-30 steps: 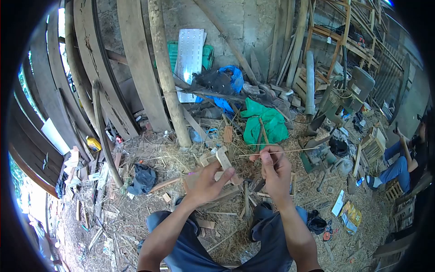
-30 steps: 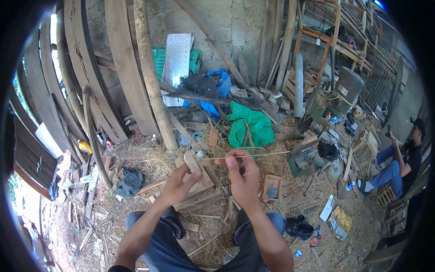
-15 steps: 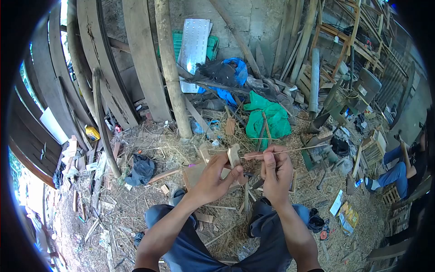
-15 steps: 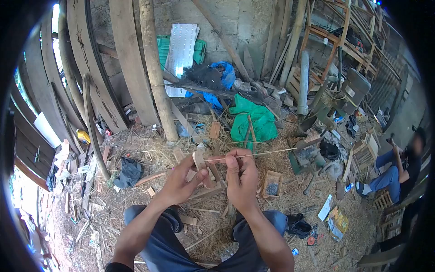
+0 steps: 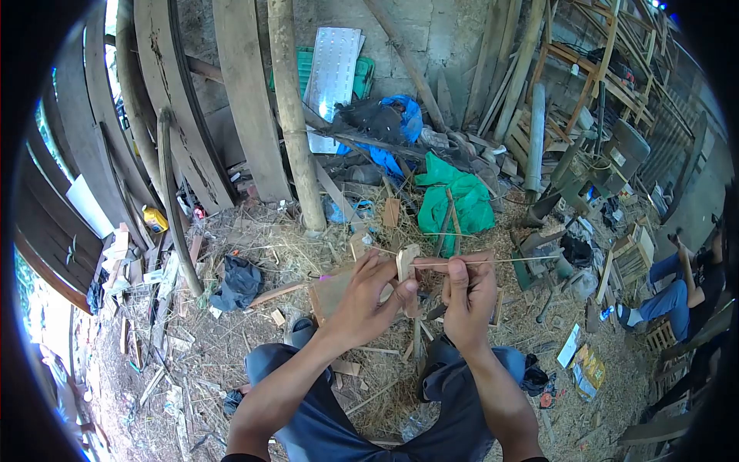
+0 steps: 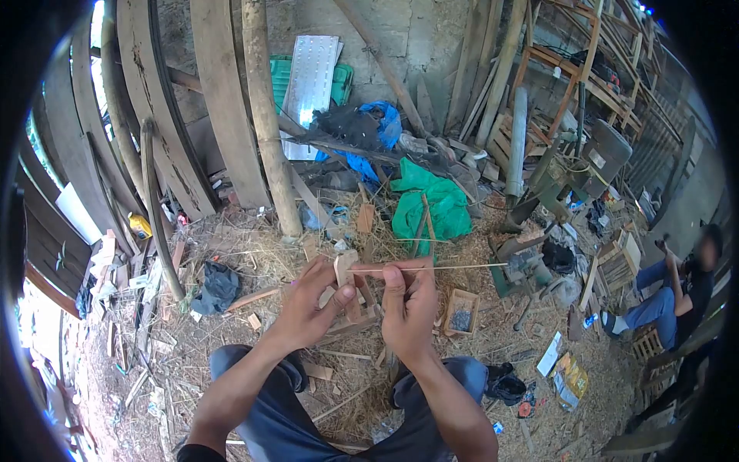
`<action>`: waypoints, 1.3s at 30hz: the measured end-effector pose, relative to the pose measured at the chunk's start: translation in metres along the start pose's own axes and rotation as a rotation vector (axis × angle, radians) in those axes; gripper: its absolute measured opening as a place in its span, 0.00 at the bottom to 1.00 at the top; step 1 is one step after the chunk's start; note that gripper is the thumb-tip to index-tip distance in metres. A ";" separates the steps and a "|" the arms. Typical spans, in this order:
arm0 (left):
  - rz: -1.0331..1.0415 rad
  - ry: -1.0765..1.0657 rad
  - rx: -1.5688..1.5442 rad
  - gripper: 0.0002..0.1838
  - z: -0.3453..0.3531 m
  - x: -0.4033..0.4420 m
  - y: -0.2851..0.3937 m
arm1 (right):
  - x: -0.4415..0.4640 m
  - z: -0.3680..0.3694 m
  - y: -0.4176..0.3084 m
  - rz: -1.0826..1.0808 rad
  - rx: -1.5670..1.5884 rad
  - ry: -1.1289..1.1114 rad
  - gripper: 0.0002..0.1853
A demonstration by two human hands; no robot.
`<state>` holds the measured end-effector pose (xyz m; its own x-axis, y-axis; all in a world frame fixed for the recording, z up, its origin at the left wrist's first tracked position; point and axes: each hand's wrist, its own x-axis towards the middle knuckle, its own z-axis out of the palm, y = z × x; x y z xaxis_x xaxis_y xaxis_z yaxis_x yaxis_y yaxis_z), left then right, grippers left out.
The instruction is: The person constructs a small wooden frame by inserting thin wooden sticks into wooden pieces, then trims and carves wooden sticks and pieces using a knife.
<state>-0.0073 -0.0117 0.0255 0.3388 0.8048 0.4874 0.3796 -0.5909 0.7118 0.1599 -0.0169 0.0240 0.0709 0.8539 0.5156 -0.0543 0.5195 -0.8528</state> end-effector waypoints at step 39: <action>0.018 0.122 0.325 0.11 0.003 0.000 -0.010 | -0.004 0.014 0.013 -0.158 -0.322 -0.025 0.05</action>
<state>-0.0087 -0.0062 0.0170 0.2497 0.7832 0.5694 0.6357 -0.5761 0.5137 0.1454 -0.0131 0.0121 0.0287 0.7666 0.6415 0.2719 0.6116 -0.7430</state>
